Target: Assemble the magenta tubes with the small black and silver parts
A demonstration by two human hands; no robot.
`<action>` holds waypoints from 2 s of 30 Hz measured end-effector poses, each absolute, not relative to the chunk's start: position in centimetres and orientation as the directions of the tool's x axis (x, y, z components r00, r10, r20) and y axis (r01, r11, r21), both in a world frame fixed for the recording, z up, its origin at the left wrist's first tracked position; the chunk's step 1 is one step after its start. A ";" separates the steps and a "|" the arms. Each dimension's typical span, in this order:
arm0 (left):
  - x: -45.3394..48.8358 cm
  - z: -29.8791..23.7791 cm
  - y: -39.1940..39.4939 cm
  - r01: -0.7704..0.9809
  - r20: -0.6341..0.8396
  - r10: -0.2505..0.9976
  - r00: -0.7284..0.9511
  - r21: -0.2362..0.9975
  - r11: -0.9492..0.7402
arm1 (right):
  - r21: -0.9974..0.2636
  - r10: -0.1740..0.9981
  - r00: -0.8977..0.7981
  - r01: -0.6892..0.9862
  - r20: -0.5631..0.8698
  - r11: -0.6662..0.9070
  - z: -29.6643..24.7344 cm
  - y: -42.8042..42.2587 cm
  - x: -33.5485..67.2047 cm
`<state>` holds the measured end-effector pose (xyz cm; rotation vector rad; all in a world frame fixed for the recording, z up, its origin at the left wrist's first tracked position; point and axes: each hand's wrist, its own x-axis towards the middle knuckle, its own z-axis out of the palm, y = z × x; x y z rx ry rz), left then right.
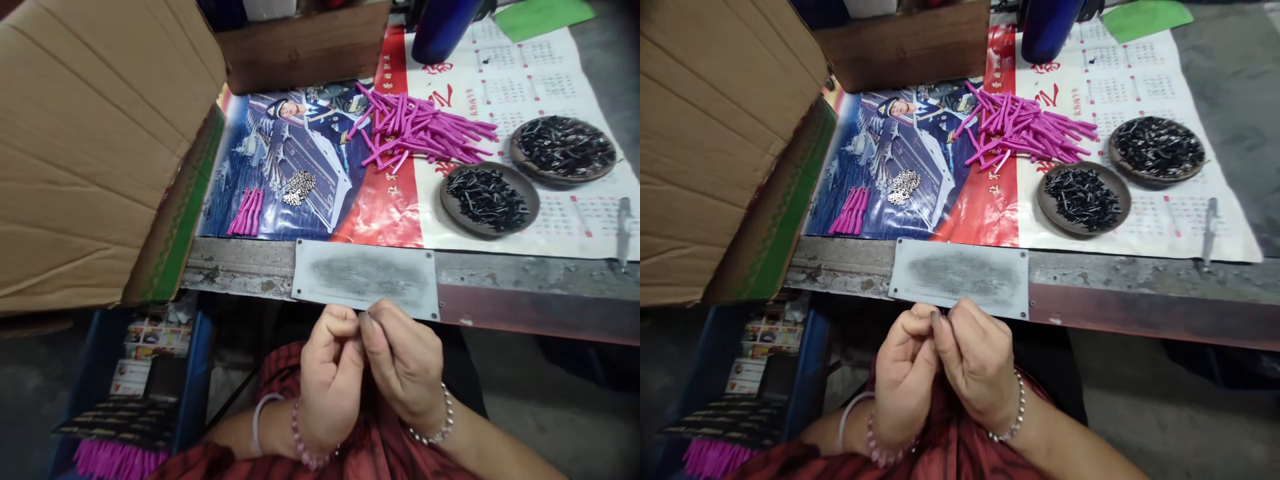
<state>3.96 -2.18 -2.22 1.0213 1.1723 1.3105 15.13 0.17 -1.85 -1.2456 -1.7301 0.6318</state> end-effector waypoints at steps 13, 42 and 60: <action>3.8 -2.0 -2.2 -0.204 -0.007 0.998 -0.063 0.979 -0.006 | -0.895 0.950 -0.182 0.330 0.253 0.301 -1.8 0.7 15.7; 3.7 -2.5 -2.6 -0.193 0.010 1.000 -0.012 0.981 -0.012 | -0.873 0.938 -0.116 0.341 0.328 0.348 -2.0 0.3 15.5; 3.5 -2.4 -2.6 -0.173 0.047 0.999 0.002 0.984 -0.046 | -0.958 0.942 -0.277 0.159 0.189 0.239 -2.0 0.1 16.6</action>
